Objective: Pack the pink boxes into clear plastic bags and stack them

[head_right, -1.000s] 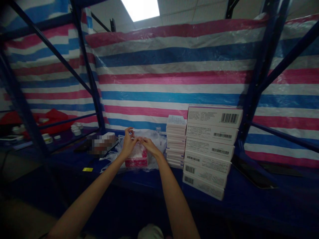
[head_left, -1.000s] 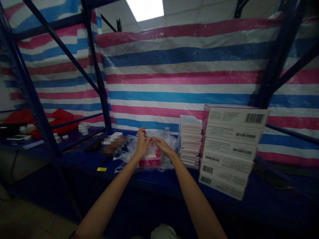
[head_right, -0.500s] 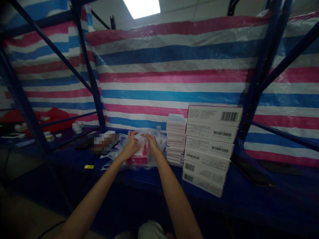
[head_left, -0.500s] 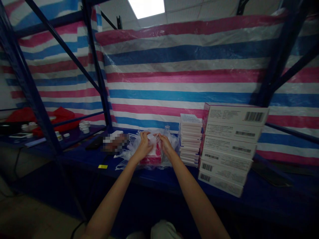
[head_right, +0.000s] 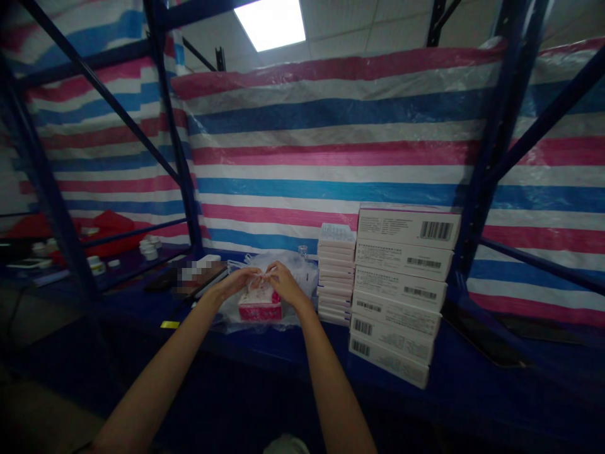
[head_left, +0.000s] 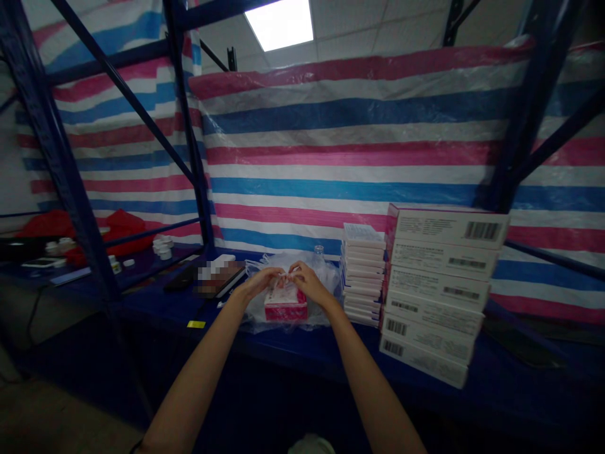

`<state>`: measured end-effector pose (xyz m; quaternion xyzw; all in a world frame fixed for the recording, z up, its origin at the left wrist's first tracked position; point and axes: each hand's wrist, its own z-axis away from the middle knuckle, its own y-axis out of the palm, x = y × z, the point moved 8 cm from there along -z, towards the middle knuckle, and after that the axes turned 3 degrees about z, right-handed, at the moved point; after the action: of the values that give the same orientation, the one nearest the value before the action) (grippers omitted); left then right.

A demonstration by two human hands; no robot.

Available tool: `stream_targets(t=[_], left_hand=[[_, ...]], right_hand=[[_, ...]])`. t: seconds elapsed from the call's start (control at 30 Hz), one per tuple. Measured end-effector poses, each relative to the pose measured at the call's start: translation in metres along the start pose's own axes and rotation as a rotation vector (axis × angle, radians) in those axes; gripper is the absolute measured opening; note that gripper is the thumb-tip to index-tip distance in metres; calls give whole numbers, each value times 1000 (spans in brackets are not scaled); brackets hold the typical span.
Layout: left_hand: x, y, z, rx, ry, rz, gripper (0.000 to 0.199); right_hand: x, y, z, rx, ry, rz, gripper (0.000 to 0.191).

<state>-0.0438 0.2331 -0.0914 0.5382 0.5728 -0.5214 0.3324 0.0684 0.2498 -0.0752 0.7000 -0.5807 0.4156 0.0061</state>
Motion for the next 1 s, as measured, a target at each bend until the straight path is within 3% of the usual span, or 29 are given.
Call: stream_targets(t=[0.17,0.37,0.47,0.57,0.63,0.73,0.8,0.87,0.93,1.0], left_hand=[[1,-14,-5,-114,43,-54,24],[-6,-6,-11,-125,189,-139,22],[-5,-13,-9,-233,173,-222,16],[-8,-29,1,-356,199,-367,19],[-12,-49,16,-518,236,-596,22],[5,-78,31,-657,58,-989,29],[25,-85,31,-577,-74,-1134,30],[39,-80,28,-443,-135,-1214,31],[35,-71,27,-384,-120,-1264,35],[10,-63,32,-465,-52,-1318,41]], right_hand=[[17,1,10,17,-111,431,26],[24,1,11,-15,-126,548,26],[27,3,9,-17,-118,545,22],[26,-2,9,-61,-80,511,21],[19,-14,15,-116,1,467,20],[8,-29,35,-109,123,467,18],[11,-30,51,-43,132,533,17],[26,-30,67,-5,112,597,20],[51,-31,82,-20,93,613,30],[82,-37,102,-58,47,599,41]])
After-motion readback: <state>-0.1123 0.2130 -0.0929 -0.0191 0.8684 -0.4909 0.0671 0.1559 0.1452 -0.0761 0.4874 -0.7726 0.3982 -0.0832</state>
